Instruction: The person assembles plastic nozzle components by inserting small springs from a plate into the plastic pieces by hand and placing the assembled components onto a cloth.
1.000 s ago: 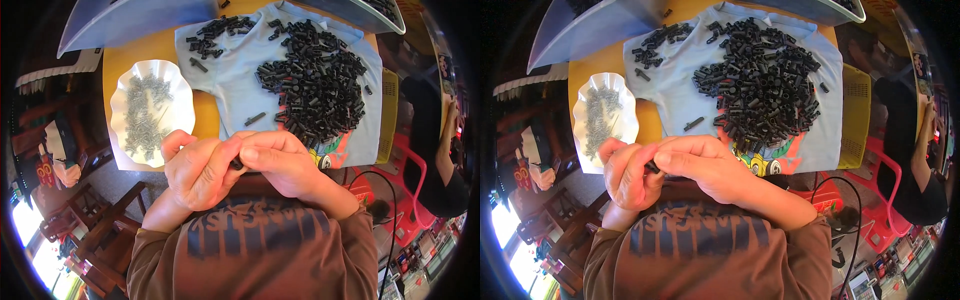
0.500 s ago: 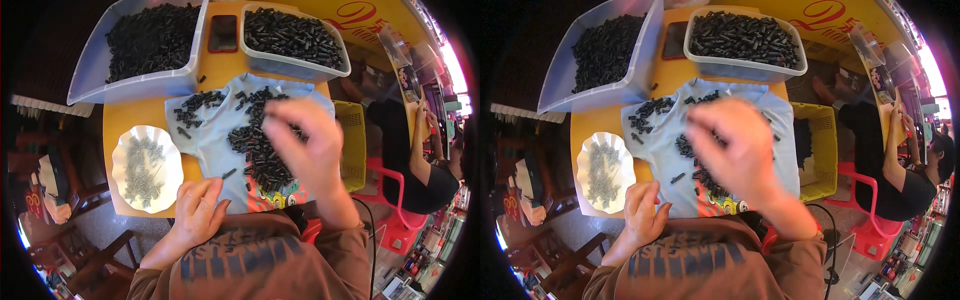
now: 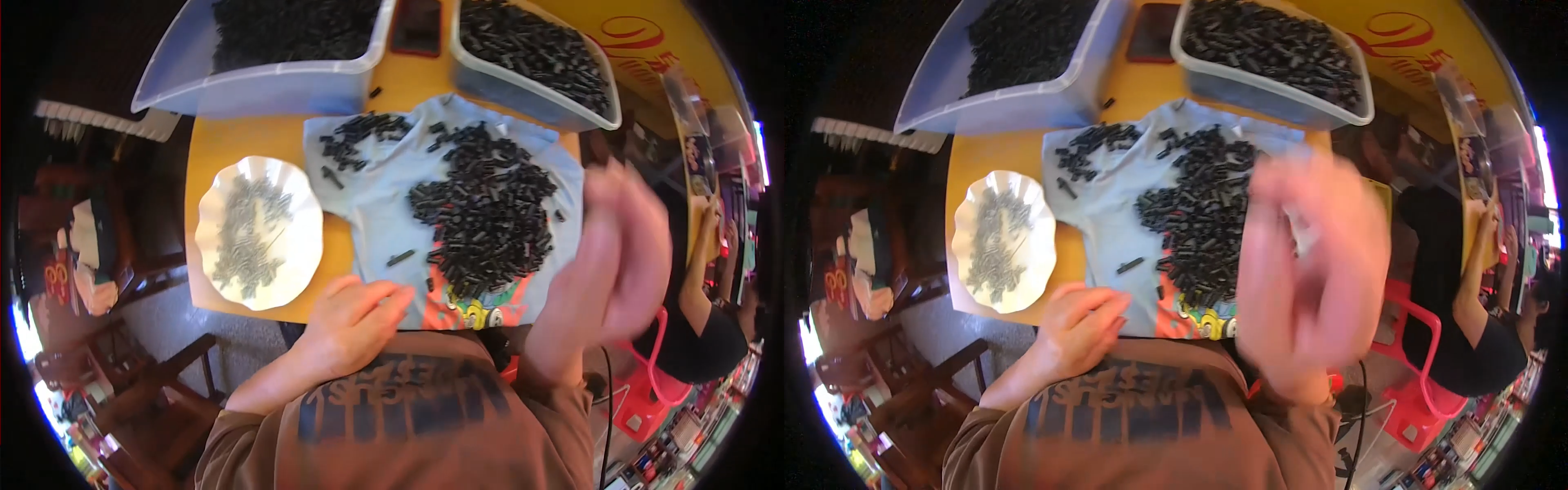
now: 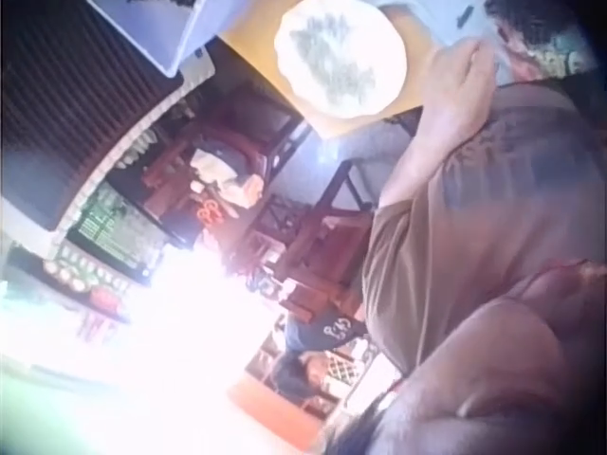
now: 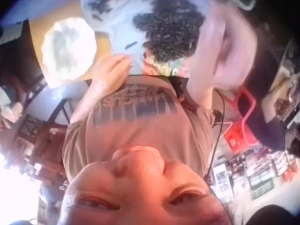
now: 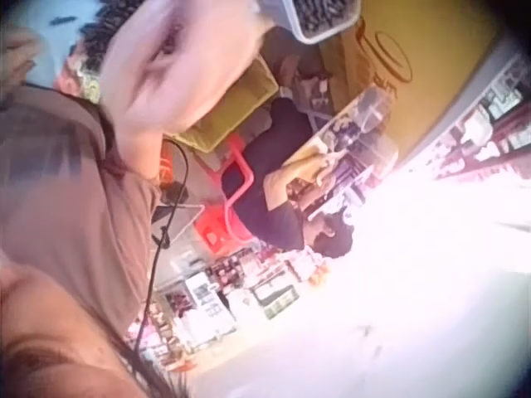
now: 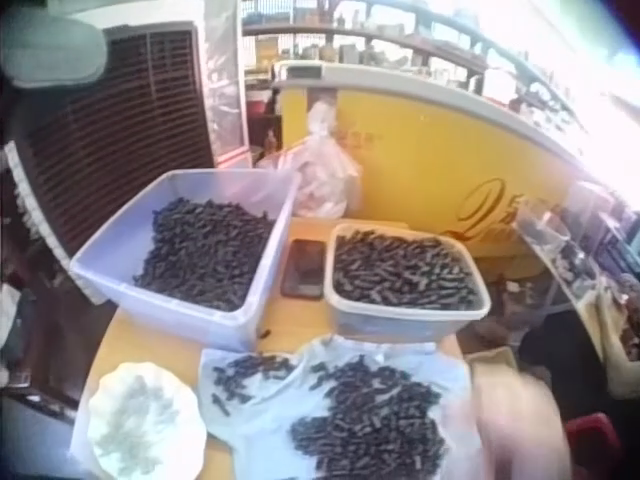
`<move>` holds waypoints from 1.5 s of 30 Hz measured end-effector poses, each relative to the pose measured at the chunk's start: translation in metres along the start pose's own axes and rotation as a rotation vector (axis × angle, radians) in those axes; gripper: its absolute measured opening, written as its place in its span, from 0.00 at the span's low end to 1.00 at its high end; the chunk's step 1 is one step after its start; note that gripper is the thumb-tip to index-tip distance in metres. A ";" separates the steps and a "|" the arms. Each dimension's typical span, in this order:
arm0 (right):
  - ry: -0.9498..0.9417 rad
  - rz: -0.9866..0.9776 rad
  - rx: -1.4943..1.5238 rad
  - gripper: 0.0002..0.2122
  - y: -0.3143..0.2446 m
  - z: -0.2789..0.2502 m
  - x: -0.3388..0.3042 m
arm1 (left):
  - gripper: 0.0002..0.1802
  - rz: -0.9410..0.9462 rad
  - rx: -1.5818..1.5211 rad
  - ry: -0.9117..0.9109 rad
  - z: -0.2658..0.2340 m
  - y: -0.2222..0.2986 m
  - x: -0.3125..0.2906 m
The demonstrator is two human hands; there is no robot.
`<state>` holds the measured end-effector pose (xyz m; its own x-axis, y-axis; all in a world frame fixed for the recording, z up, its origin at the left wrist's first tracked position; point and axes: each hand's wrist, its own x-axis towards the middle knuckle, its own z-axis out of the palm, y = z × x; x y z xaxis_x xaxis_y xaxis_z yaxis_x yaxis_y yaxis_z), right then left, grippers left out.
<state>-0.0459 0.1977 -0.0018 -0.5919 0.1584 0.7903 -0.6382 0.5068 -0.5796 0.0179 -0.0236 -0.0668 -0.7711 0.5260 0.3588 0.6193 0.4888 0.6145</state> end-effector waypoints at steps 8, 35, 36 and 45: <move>-0.602 -0.148 0.440 0.07 -0.043 -0.005 -0.041 | 0.19 0.165 -0.037 -0.116 0.014 -0.008 -0.005; -0.261 0.292 0.631 0.02 -0.032 -0.042 -0.074 | 0.19 -0.008 0.153 -0.113 0.041 -0.020 0.037; -0.240 0.270 0.660 0.04 -0.022 -0.040 -0.077 | 0.18 -0.023 0.186 -0.112 0.044 -0.021 0.036; -0.097 0.326 0.548 0.08 0.018 -0.032 -0.089 | 0.14 -0.040 0.237 -0.141 0.046 -0.024 0.048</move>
<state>0.0113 0.2199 -0.0764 -0.8232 0.1405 0.5501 -0.5621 -0.0644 -0.8246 -0.0272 0.0217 -0.0965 -0.7776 0.5868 0.2257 0.6189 0.6514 0.4389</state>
